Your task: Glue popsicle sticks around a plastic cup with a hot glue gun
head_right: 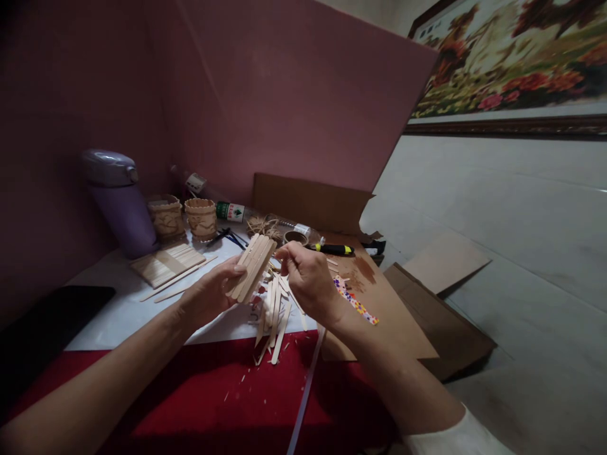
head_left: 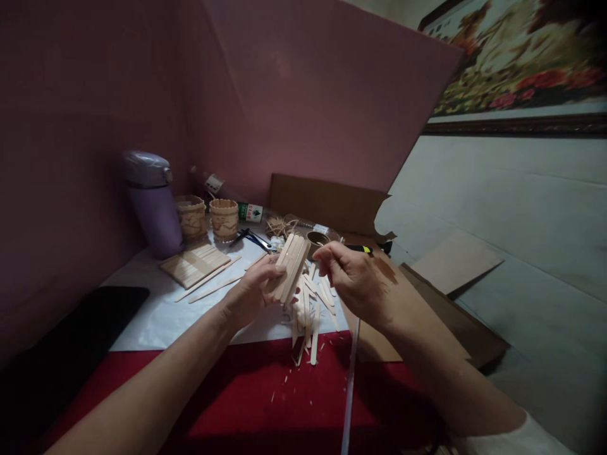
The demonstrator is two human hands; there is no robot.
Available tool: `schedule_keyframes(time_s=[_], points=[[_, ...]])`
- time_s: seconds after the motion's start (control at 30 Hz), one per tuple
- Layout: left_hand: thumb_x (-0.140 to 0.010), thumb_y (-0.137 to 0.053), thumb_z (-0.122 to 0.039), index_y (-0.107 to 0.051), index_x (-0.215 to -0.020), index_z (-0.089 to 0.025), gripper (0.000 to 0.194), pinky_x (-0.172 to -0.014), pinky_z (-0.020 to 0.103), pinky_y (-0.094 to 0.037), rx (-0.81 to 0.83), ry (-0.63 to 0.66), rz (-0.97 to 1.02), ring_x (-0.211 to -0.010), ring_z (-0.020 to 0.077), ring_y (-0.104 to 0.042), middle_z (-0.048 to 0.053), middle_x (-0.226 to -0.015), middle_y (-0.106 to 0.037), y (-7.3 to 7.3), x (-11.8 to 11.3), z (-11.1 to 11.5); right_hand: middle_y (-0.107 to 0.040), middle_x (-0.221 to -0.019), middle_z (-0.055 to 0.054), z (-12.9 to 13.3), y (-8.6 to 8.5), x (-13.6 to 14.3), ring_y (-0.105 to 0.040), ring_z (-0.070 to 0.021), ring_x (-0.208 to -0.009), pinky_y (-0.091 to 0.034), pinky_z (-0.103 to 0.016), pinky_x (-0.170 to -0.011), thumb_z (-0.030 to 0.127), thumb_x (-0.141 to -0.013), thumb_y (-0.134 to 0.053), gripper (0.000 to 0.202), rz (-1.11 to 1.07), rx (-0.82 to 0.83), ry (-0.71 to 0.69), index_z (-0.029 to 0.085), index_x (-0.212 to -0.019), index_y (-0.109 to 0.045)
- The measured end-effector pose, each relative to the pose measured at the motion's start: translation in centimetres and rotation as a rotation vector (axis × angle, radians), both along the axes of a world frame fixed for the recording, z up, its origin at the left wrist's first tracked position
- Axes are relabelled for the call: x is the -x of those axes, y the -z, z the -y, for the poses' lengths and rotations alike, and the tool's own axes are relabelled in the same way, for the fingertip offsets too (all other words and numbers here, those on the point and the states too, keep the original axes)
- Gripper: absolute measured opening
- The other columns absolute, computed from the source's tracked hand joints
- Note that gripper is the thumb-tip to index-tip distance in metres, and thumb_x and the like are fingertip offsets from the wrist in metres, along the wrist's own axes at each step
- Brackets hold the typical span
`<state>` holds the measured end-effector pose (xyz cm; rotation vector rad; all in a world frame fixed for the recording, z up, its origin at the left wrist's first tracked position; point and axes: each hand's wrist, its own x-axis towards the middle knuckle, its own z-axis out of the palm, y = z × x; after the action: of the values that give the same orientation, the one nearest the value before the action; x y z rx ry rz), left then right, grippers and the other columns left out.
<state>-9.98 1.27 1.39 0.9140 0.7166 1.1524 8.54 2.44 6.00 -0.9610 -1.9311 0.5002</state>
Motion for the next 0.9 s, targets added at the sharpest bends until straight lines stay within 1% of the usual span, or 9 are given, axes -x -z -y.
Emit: schedule_keyframes(time_s=[0.07, 0.17, 0.27, 0.4, 0.5, 0.57, 0.67, 0.77, 0.9], points=[[-0.074, -0.065, -0.033, -0.060, -0.114, -0.019, 0.042, -0.066, 0.034, -0.055, -0.004, 0.019, 0.014, -0.079, 0.0196, -0.061, 0.008, -0.101, -0.063, 0.0, 0.1, 0.0, -0.055, -0.061, 0.001, -0.2, 0.3, 0.3, -0.047, -0.0110, -0.056, -0.036, -0.028, -0.055, 0.026, -0.090, -0.053, 0.024, 0.054, -0.045, 0.047, 0.019, -0.068, -0.057], [-0.075, -0.064, -0.032, -0.061, -0.115, -0.019, 0.042, -0.066, 0.033, -0.055, -0.004, 0.030, 0.040, -0.079, 0.0193, -0.062, 0.008, -0.100, -0.064, 0.1, 0.2, 0.1, -0.055, -0.061, 0.002, -0.6, 0.8, 0.6, -0.047, -0.0115, -0.056, -0.036, -0.027, -0.054, 0.028, -0.084, -0.062, 0.018, -0.038, 0.019, 0.047, 0.019, -0.070, -0.056], [-0.076, -0.063, -0.031, -0.061, -0.115, -0.018, 0.041, -0.065, 0.032, -0.055, -0.004, 0.029, 0.058, -0.079, 0.0194, -0.061, 0.009, -0.099, -0.064, 0.1, 0.2, 0.0, -0.054, -0.061, 0.003, -1.0, 1.4, 0.7, -0.049, -0.0118, -0.054, -0.037, -0.027, -0.054, 0.024, -0.086, -0.058, 0.014, -0.089, 0.067, 0.022, 0.020, -0.073, -0.055], [-0.076, -0.063, -0.032, -0.061, -0.114, -0.017, 0.042, -0.064, 0.032, -0.054, -0.019, 0.021, 0.054, -0.080, 0.0206, -0.062, 0.010, -0.098, -0.065, 0.1, 0.3, -0.1, -0.054, -0.060, 0.003, -1.1, 1.6, 0.9, -0.047, -0.0115, -0.053, -0.035, -0.026, -0.054, 0.022, -0.090, -0.048, 0.015, -0.017, 0.094, 0.007, 0.020, -0.077, -0.054], [-0.075, -0.064, -0.032, -0.060, -0.112, -0.017, 0.041, -0.066, 0.032, -0.054, -0.020, 0.011, 0.056, -0.079, 0.0203, -0.063, 0.010, -0.098, -0.065, 0.0, 0.2, 0.0, -0.052, -0.059, 0.002, -1.2, 1.6, 1.0, -0.047, -0.0121, -0.054, -0.033, -0.027, -0.055, 0.032, -0.096, -0.042, 0.027, 0.086, 0.084, 0.018, 0.020, -0.075, -0.054], [-0.074, -0.065, -0.032, -0.059, -0.111, -0.017, 0.041, -0.065, 0.033, -0.054, -0.016, -0.004, 0.049, -0.078, 0.0200, -0.063, 0.010, -0.100, -0.065, -0.2, 0.1, 0.1, -0.050, -0.058, 0.002, -1.2, 1.7, 1.1, -0.045, -0.0122, -0.055, -0.032, -0.028, -0.056, 0.037, -0.097, -0.043, 0.034, 0.169, 0.046, 0.021, 0.020, -0.068, -0.051], [-0.069, -0.069, -0.030, -0.058, -0.108, -0.018, 0.042, -0.062, 0.031, -0.052, -0.006, -0.052, 0.020, -0.074, 0.0190, -0.063, 0.008, -0.096, -0.065, -0.4, -0.2, 0.2, -0.049, -0.061, 0.002, -1.3, 1.6, 1.2, -0.043, -0.0116, -0.057, -0.030, -0.028, -0.058, 0.035, -0.096, -0.046, 0.034, 0.218, -0.016, -0.020, 0.021, -0.065, -0.046], [-0.064, -0.072, -0.028, -0.057, -0.105, -0.017, 0.045, -0.063, 0.030, -0.050, -0.010, -0.077, 0.003, -0.073, 0.0183, -0.063, 0.007, -0.093, -0.065, -0.2, -0.5, 0.1, -0.042, -0.059, 0.004, -1.0, 1.0, 1.3, -0.038, -0.0107, -0.055, -0.029, -0.028, -0.056, 0.033, -0.096, -0.045, 0.035, 0.150, -0.032, -0.044, 0.021, -0.063, -0.043], [-0.064, -0.072, -0.028, -0.056, -0.109, -0.017, 0.049, -0.066, 0.030, -0.049, -0.029, -0.102, -0.050, -0.075, 0.0183, -0.063, 0.006, -0.093, -0.065, 0.4, -0.5, -0.4, -0.042, -0.059, 0.005, -0.2, -0.7, 1.1, -0.037, -0.0102, -0.053, -0.031, -0.027, -0.051, 0.037, -0.093, -0.052, 0.029, -0.104, 0.001, -0.124, 0.021, -0.068, -0.048]])
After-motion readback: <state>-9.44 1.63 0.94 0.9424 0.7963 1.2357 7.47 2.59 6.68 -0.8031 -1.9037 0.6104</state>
